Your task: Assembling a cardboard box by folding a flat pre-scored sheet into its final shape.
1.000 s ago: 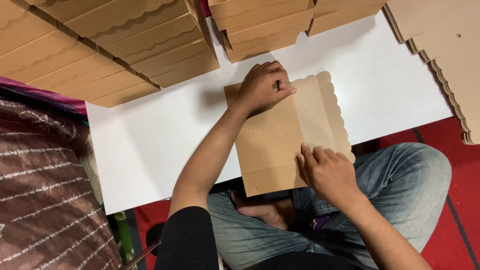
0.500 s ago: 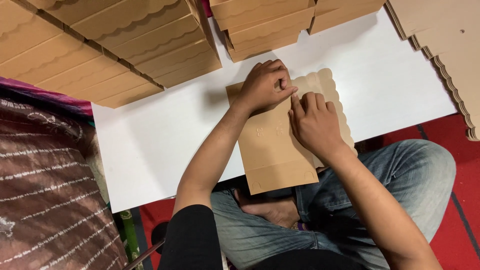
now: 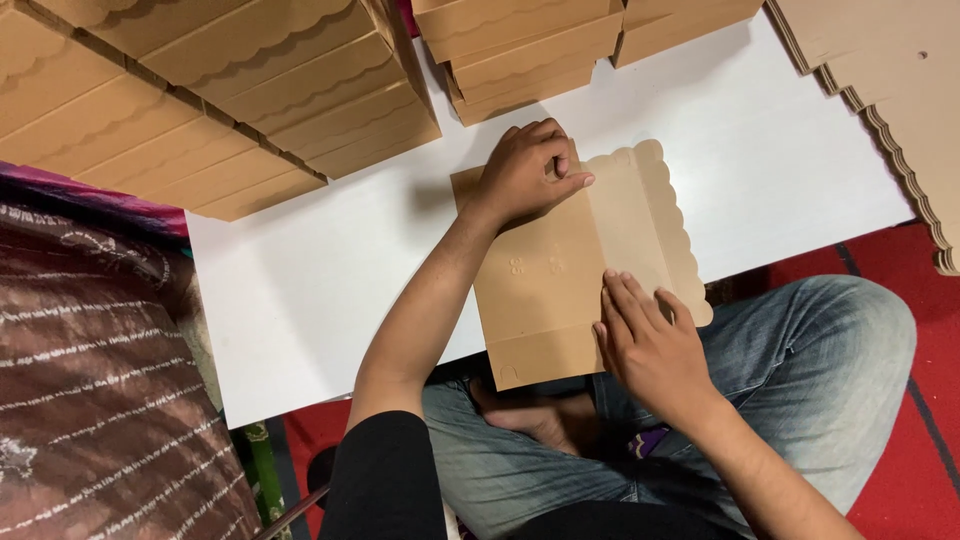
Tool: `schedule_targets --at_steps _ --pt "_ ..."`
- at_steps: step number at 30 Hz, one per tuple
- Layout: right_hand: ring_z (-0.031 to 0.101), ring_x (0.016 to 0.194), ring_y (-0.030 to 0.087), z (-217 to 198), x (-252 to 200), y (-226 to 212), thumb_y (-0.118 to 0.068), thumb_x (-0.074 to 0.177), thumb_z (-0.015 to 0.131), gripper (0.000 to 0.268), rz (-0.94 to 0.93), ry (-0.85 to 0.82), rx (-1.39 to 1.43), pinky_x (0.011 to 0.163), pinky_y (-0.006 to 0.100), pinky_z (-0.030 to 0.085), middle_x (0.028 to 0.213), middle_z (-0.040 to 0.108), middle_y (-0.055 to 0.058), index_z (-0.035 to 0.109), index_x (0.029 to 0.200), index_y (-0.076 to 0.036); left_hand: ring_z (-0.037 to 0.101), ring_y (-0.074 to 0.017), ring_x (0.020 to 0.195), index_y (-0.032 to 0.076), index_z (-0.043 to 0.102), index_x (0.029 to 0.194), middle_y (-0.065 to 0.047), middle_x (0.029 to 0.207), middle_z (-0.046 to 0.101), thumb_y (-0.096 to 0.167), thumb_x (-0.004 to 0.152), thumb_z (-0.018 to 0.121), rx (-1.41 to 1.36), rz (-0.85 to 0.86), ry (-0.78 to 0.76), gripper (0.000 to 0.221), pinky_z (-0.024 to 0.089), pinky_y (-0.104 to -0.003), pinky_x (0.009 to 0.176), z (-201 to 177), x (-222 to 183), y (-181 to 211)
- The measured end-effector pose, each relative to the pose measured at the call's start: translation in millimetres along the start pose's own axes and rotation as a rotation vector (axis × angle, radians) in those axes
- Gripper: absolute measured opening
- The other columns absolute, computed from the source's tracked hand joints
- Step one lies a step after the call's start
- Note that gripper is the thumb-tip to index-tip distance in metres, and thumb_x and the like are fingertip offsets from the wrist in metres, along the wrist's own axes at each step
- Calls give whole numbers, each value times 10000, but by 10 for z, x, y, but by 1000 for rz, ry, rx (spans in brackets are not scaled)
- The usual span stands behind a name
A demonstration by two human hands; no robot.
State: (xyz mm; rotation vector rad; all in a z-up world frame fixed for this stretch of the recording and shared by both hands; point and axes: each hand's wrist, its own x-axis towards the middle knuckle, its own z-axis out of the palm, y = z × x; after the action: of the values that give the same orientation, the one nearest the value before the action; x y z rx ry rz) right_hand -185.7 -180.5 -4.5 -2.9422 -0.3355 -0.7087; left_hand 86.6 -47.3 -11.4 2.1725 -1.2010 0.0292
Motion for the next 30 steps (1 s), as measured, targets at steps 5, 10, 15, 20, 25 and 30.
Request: schedule_targets --at_steps 5,10,15,20,25,30 --pt "618 1322 236 84 171 84 -375 1033 571 388 -18 -10 -42 1075 452 430 1336 697 83 725 1230 -78 642 -254 923 193 524 747 14 926 593 388 857 785 15 -8 -12 344 439 -406 788 -21 2 29" --pt "587 1375 211 345 570 212 -440 1073 454 488 33 -154 -110 1088 437 435 1453 644 83 676 1359 -113 639 -256 919 191 517 756 17 917 585 387 843 795 7 46 41 351 434 -401 774 7 -27 13" --pt "543 1425 239 472 780 287 -433 1093 399 528 38 -190 -81 1123 471 404 1511 592 121 616 1416 -76 638 -259 907 194 514 759 14 911 583 375 856 780 21 49 48 336 438 -404 762 33 -17 -43" --pt "508 1457 233 377 612 274 -403 1085 411 496 27 -219 -71 1157 467 381 1544 562 106 602 1419 -90 647 -268 888 191 515 747 10 894 589 344 856 779 13 42 42 324 453 -410 753 3 -11 -37" --pt "525 1439 238 214 217 184 -353 1049 504 423 5 -162 -9 1169 433 386 1508 589 106 628 1356 -89 644 -275 877 188 520 739 4 887 579 364 844 792 16 28 58 340 454 -417 743 65 -8 -77" --pt "529 1424 255 -21 -103 145 -355 1024 552 449 -43 -136 52 1167 448 376 1495 595 113 616 1375 -83 644 -268 877 191 523 739 11 881 572 358 839 795 14 23 56 335 463 -413 754 41 -21 -46"
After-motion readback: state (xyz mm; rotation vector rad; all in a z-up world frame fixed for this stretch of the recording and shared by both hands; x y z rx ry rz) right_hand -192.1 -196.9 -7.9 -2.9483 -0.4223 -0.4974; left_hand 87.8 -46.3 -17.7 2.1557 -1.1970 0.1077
